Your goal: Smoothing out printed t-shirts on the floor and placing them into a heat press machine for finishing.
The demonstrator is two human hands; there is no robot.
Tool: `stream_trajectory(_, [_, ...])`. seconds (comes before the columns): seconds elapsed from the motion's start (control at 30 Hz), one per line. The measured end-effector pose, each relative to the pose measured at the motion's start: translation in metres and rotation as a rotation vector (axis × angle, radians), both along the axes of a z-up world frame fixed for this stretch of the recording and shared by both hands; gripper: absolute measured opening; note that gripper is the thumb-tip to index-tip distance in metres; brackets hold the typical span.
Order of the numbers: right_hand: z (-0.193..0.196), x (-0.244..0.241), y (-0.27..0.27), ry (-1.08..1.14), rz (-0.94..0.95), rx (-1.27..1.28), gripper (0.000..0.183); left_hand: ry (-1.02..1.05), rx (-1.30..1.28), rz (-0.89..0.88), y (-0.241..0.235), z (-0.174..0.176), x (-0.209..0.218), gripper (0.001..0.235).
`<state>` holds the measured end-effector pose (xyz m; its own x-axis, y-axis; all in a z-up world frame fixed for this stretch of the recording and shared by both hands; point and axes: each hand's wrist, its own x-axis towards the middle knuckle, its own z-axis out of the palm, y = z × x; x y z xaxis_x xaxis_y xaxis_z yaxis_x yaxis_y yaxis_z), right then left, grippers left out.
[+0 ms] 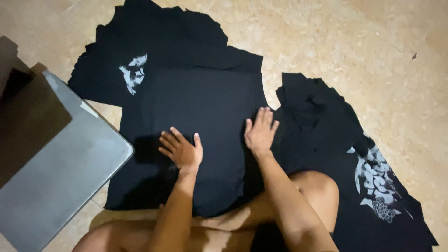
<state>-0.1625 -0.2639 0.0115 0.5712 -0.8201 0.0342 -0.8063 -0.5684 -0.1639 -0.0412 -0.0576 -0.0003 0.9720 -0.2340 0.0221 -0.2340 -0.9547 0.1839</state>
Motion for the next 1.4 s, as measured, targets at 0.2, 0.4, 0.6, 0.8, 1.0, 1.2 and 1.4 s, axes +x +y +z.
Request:
stream_trajectory(0.2, [-0.028, 0.086, 0.041, -0.268, 0.512, -0.007, 0.058, -0.095, -0.304, -0.519, -0.054, 0.017, 0.036, 0.069])
stream_trajectory(0.4, [-0.012, 0.091, 0.041, -0.054, 0.589, 0.073, 0.066, 0.010, -0.031, -0.527, -0.040, -0.016, 0.037, 0.060])
stream_trajectory(0.6, [-0.019, 0.058, -0.059, -0.008, 0.249, 0.010, 0.065, -0.011, -0.004, -0.460, -0.041, 0.001, 0.038, 0.068])
stream_trajectory(0.8, [0.002, 0.058, -0.081, 0.014, -0.033, 0.069, 0.071, -0.083, 0.001, -0.138, -0.024, 0.006, 0.017, 0.085])
stream_trajectory(1.0, [0.017, 0.150, 0.003, -0.442, 0.397, 0.199, 0.053, 0.074, -0.332, -0.398, -0.090, 0.030, 0.076, 0.069])
stream_trajectory(1.2, [0.007, 0.159, 0.027, -0.024, 0.485, 0.358, 0.067, -0.141, -0.019, -0.511, -0.072, -0.042, 0.081, 0.060])
stream_trajectory(1.4, [-0.017, 0.119, -0.054, 0.050, 0.283, 0.123, 0.065, 0.070, 0.040, -0.426, -0.078, -0.002, 0.079, 0.065])
